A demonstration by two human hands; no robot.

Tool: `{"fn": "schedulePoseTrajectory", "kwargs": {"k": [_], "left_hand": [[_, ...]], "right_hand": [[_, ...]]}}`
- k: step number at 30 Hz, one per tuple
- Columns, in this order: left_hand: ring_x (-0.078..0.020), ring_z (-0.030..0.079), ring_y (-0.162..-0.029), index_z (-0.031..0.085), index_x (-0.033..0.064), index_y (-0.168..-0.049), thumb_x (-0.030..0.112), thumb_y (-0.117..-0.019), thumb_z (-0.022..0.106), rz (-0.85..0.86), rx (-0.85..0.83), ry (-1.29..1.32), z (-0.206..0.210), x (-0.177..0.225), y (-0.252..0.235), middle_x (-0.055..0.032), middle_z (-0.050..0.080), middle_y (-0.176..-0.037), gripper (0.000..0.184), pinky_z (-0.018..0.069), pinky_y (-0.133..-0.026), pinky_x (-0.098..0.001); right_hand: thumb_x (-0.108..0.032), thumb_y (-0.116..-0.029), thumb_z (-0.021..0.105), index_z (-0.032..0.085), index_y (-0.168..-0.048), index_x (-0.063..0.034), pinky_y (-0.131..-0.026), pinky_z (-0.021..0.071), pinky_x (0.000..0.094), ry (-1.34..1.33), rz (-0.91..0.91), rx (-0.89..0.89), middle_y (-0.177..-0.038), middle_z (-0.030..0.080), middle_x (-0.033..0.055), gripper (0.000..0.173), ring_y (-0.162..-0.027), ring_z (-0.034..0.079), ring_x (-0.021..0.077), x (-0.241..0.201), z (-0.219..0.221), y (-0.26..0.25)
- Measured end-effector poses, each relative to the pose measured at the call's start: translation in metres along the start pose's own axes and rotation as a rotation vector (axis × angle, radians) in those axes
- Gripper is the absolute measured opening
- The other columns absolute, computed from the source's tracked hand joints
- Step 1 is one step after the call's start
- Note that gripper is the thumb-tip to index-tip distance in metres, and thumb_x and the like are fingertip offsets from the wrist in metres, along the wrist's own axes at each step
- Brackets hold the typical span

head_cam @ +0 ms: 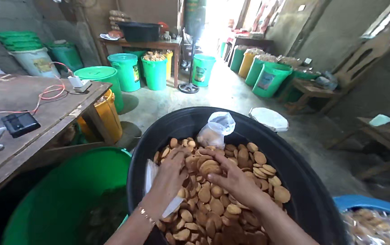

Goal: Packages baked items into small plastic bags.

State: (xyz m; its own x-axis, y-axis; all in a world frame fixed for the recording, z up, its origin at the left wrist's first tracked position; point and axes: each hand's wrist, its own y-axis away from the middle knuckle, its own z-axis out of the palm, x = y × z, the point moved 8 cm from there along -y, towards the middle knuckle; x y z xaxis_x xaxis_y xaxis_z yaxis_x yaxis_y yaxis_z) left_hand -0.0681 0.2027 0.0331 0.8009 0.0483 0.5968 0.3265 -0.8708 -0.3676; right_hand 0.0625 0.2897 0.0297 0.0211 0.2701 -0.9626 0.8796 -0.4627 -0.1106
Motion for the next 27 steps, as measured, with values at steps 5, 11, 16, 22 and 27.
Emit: {"fn": "schedulePoseTrajectory", "kwargs": {"k": [5, 11, 16, 22, 27], "left_hand": [[-0.0331, 0.058, -0.127, 0.049, -0.0034, -0.143, -0.002, -0.0913, 0.063, 0.082, -0.167, 0.022, 0.044, 0.041, -0.013, -0.0247, 0.045, -0.15, 0.054, 0.0517, -0.102, -0.0377], [-0.0392, 0.072, -0.098, 0.055, 0.004, -0.144, -0.01, -0.0812, 0.067, 0.352, 0.06, -0.123, 0.055, 0.068, 0.005, -0.0249, 0.052, -0.147, 0.066, 0.0616, -0.075, -0.0469], [-0.0217, 0.071, -0.072, 0.069, 0.0007, -0.126, -0.004, -0.0874, 0.064, 0.587, 0.317, -0.215, 0.047, 0.101, 0.026, -0.0172, 0.064, -0.135, 0.04, 0.0576, -0.058, -0.0302], [-0.0161, 0.068, -0.074, 0.069, 0.0051, -0.123, 0.005, -0.0945, 0.063, 0.552, 0.391, -0.062, 0.034, 0.094, 0.044, -0.0141, 0.068, -0.126, 0.03, 0.0547, -0.062, -0.0225], [-0.0094, 0.068, -0.088, 0.06, 0.0072, -0.128, 0.017, -0.1044, 0.057, 0.661, 0.398, 0.111, 0.035, 0.086, 0.052, -0.0083, 0.071, -0.115, 0.026, 0.0542, -0.077, -0.0184]], "right_hand": [[-0.006, -0.0949, 0.064, 0.045, -0.149, 0.0055, -0.107, 0.0503, 0.0374, 0.77, -0.184, 0.203, -0.148, 0.054, 0.0211, 0.058, -0.129, 0.061, 0.0278, -0.022, 0.001, 0.031], [-0.013, -0.0987, 0.056, 0.037, -0.156, -0.0025, -0.11, 0.0454, 0.0261, 0.03, 0.189, 0.097, -0.156, 0.046, 0.0108, 0.061, -0.134, 0.053, 0.0091, 0.003, -0.03, 0.055], [-0.006, -0.0924, 0.069, 0.057, -0.135, 0.0028, -0.091, 0.0567, 0.0208, 0.039, 0.023, 0.436, -0.118, 0.07, 0.0067, 0.045, -0.102, 0.068, 0.0028, 0.008, -0.028, 0.059], [-0.003, -0.0877, 0.071, 0.055, -0.133, 0.0032, -0.085, 0.0594, 0.0193, -0.11, -0.119, 0.46, -0.117, 0.069, 0.0029, 0.048, -0.098, 0.069, 0.0017, -0.002, -0.015, 0.069], [-0.016, -0.0872, 0.075, 0.059, -0.137, 0.0042, -0.099, 0.0538, 0.0219, 0.033, -0.245, 0.473, -0.133, 0.064, 0.013, 0.056, -0.119, 0.062, 0.0079, 0.001, -0.009, 0.076]]}}
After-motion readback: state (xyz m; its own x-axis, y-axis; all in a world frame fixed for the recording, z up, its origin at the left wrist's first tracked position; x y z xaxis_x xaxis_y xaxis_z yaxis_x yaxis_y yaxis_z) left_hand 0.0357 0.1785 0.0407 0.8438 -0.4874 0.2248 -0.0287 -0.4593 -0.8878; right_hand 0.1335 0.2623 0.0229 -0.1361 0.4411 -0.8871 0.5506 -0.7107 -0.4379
